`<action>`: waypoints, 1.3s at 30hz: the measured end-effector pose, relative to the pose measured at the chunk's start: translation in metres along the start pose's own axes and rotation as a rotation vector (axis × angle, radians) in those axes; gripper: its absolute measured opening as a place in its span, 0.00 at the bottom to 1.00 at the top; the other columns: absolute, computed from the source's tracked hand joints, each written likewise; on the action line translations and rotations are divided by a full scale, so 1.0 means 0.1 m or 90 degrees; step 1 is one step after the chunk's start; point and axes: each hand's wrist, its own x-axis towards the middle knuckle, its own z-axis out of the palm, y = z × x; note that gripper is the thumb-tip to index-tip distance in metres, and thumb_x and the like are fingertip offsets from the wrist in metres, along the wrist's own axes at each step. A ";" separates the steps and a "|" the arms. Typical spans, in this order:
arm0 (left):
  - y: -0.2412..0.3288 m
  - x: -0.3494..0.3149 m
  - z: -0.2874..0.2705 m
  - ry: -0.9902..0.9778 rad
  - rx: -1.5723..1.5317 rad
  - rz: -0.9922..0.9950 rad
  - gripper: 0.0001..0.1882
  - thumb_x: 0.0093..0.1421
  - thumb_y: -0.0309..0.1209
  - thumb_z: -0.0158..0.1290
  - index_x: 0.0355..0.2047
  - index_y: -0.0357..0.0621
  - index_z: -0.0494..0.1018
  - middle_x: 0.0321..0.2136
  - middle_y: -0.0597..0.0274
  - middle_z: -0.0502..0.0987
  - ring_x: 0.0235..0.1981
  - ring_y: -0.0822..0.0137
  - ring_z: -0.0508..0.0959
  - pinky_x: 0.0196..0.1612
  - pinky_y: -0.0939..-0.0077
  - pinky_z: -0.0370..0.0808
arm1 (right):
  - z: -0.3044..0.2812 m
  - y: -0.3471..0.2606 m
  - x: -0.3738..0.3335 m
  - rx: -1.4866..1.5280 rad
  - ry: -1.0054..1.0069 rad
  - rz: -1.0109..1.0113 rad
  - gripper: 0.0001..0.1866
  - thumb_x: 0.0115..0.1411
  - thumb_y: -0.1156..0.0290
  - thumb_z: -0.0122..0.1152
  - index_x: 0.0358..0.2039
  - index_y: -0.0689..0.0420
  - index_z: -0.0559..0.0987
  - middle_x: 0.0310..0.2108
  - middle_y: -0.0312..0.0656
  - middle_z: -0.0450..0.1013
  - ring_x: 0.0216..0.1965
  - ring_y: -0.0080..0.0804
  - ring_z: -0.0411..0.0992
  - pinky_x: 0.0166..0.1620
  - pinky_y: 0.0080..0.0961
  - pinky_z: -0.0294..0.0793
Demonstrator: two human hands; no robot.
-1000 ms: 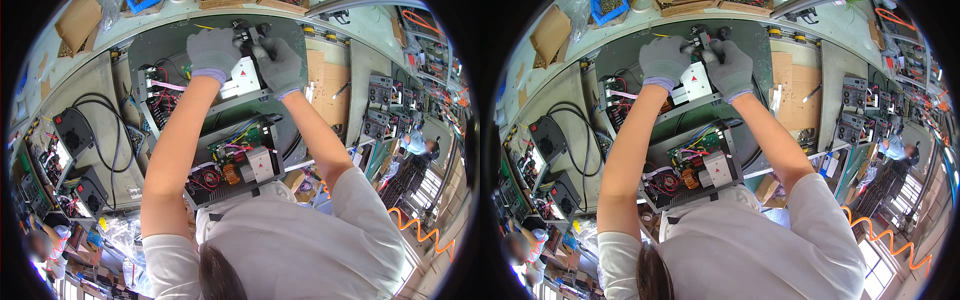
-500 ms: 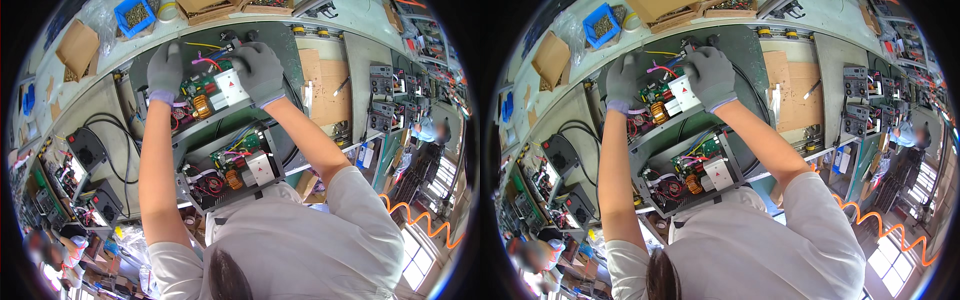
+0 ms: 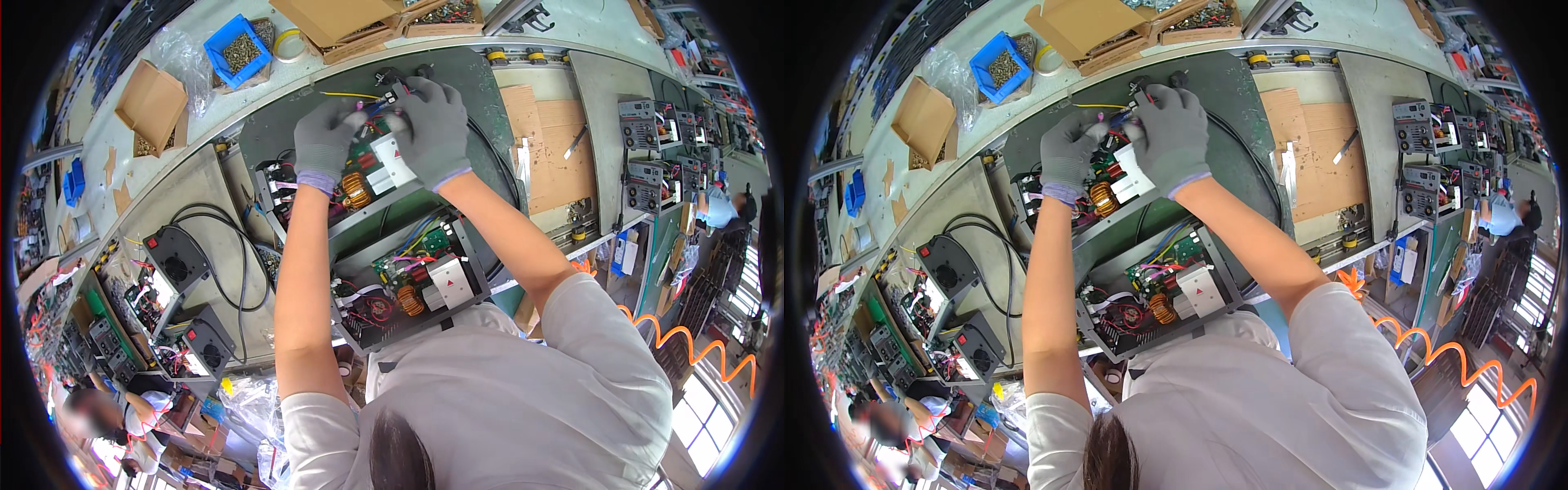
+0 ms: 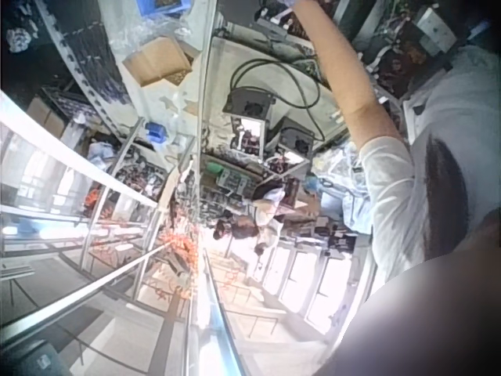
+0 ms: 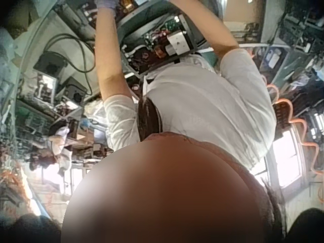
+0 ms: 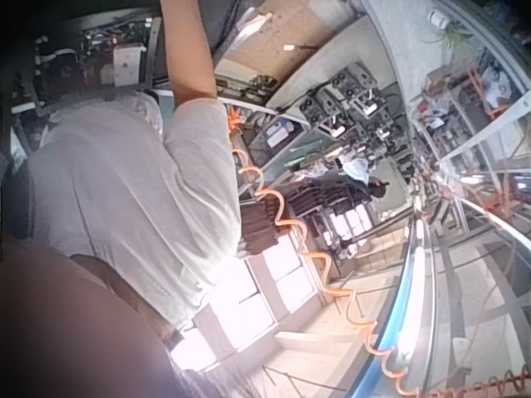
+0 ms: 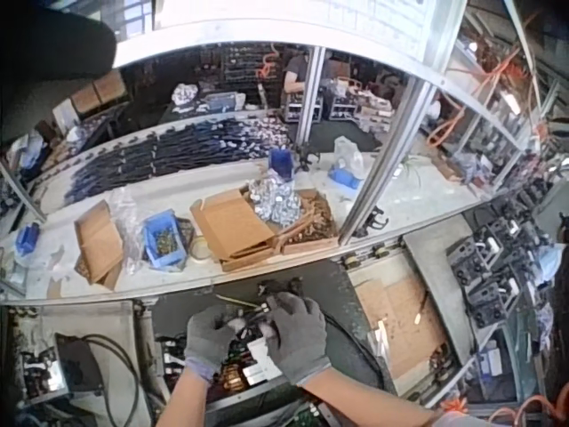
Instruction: Assembling and wiring an electronic inverter unit at an industrial workstation.
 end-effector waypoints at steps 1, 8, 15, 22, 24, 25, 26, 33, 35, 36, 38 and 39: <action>0.01 -0.02 0.06 0.025 -0.076 -0.055 0.12 0.56 0.29 0.62 0.40 0.37 0.80 0.30 0.51 0.83 0.30 0.62 0.83 0.37 0.71 0.77 | -0.01 0.04 -0.03 0.000 -0.010 0.011 0.12 0.53 0.61 0.66 0.37 0.51 0.81 0.51 0.41 0.72 0.54 0.53 0.66 0.54 0.48 0.67; 0.05 0.19 0.33 0.043 -0.248 -0.179 0.13 0.59 0.31 0.61 0.41 0.36 0.80 0.29 0.55 0.83 0.25 0.70 0.78 0.32 0.74 0.75 | 0.02 0.11 -0.15 0.096 0.007 0.054 0.10 0.55 0.65 0.64 0.38 0.51 0.81 0.47 0.42 0.72 0.48 0.50 0.69 0.49 0.45 0.71; 0.36 0.17 0.35 0.102 0.274 -0.151 0.19 0.55 0.46 0.60 0.39 0.47 0.83 0.35 0.50 0.83 0.38 0.48 0.82 0.43 0.56 0.76 | 0.00 0.11 -0.13 0.113 0.003 0.077 0.10 0.55 0.65 0.64 0.36 0.54 0.80 0.46 0.40 0.75 0.47 0.48 0.72 0.49 0.41 0.73; 0.28 0.18 0.34 0.054 0.474 0.128 0.09 0.58 0.39 0.56 0.34 0.50 0.79 0.30 0.56 0.81 0.38 0.50 0.80 0.41 0.54 0.73 | 0.02 0.14 -0.15 0.127 0.007 0.075 0.10 0.55 0.65 0.64 0.37 0.52 0.80 0.46 0.42 0.72 0.47 0.48 0.70 0.48 0.43 0.72; 0.20 0.21 0.32 0.049 0.517 0.252 0.08 0.58 0.37 0.54 0.34 0.51 0.78 0.31 0.58 0.80 0.39 0.51 0.79 0.41 0.54 0.72 | 0.04 0.15 -0.15 0.116 -0.004 0.068 0.10 0.56 0.65 0.63 0.38 0.52 0.79 0.46 0.42 0.72 0.47 0.48 0.71 0.47 0.44 0.72; 0.17 0.22 0.32 0.046 0.517 0.258 0.07 0.57 0.36 0.54 0.35 0.53 0.78 0.32 0.58 0.80 0.40 0.52 0.78 0.42 0.55 0.71 | 0.04 0.16 -0.16 0.114 -0.003 0.071 0.10 0.56 0.65 0.63 0.38 0.52 0.79 0.46 0.42 0.72 0.47 0.48 0.71 0.47 0.44 0.72; 0.14 0.23 0.32 0.033 0.520 0.253 0.07 0.56 0.35 0.54 0.35 0.54 0.79 0.33 0.59 0.79 0.41 0.53 0.77 0.43 0.56 0.70 | 0.05 0.16 -0.16 0.123 -0.009 0.079 0.11 0.56 0.65 0.62 0.39 0.52 0.79 0.47 0.42 0.73 0.45 0.49 0.72 0.45 0.45 0.73; 0.14 0.25 0.32 0.014 0.546 0.230 0.09 0.55 0.34 0.54 0.37 0.54 0.78 0.33 0.58 0.80 0.42 0.53 0.78 0.44 0.57 0.71 | 0.07 0.14 -0.18 0.161 -0.027 0.128 0.11 0.58 0.64 0.61 0.39 0.54 0.79 0.38 0.46 0.76 0.35 0.52 0.76 0.36 0.42 0.75; 0.18 0.26 0.30 -0.021 0.510 0.169 0.10 0.55 0.34 0.54 0.38 0.54 0.78 0.34 0.58 0.80 0.43 0.54 0.78 0.45 0.56 0.71 | 0.06 0.14 -0.17 0.166 -0.033 0.129 0.11 0.58 0.64 0.61 0.39 0.54 0.79 0.39 0.46 0.76 0.36 0.51 0.76 0.37 0.42 0.75; 0.20 0.27 0.30 0.001 0.503 0.199 0.10 0.55 0.34 0.54 0.38 0.54 0.78 0.34 0.58 0.80 0.43 0.54 0.78 0.45 0.56 0.71 | 0.06 0.14 -0.17 0.164 -0.038 0.132 0.11 0.58 0.64 0.61 0.39 0.54 0.79 0.39 0.45 0.76 0.36 0.51 0.76 0.37 0.42 0.75; 0.22 0.28 0.30 -0.038 0.515 0.169 0.10 0.56 0.34 0.54 0.38 0.53 0.79 0.36 0.56 0.81 0.42 0.51 0.79 0.44 0.58 0.72 | 0.06 0.14 -0.17 0.170 -0.039 0.133 0.11 0.58 0.64 0.61 0.39 0.54 0.79 0.39 0.45 0.76 0.36 0.51 0.76 0.37 0.42 0.75; 0.22 0.28 0.31 -0.040 0.514 0.171 0.10 0.56 0.34 0.54 0.38 0.53 0.79 0.36 0.56 0.81 0.42 0.51 0.79 0.44 0.58 0.72 | 0.05 0.13 -0.17 0.175 -0.041 0.133 0.11 0.58 0.64 0.61 0.39 0.54 0.79 0.39 0.45 0.76 0.36 0.51 0.76 0.37 0.42 0.75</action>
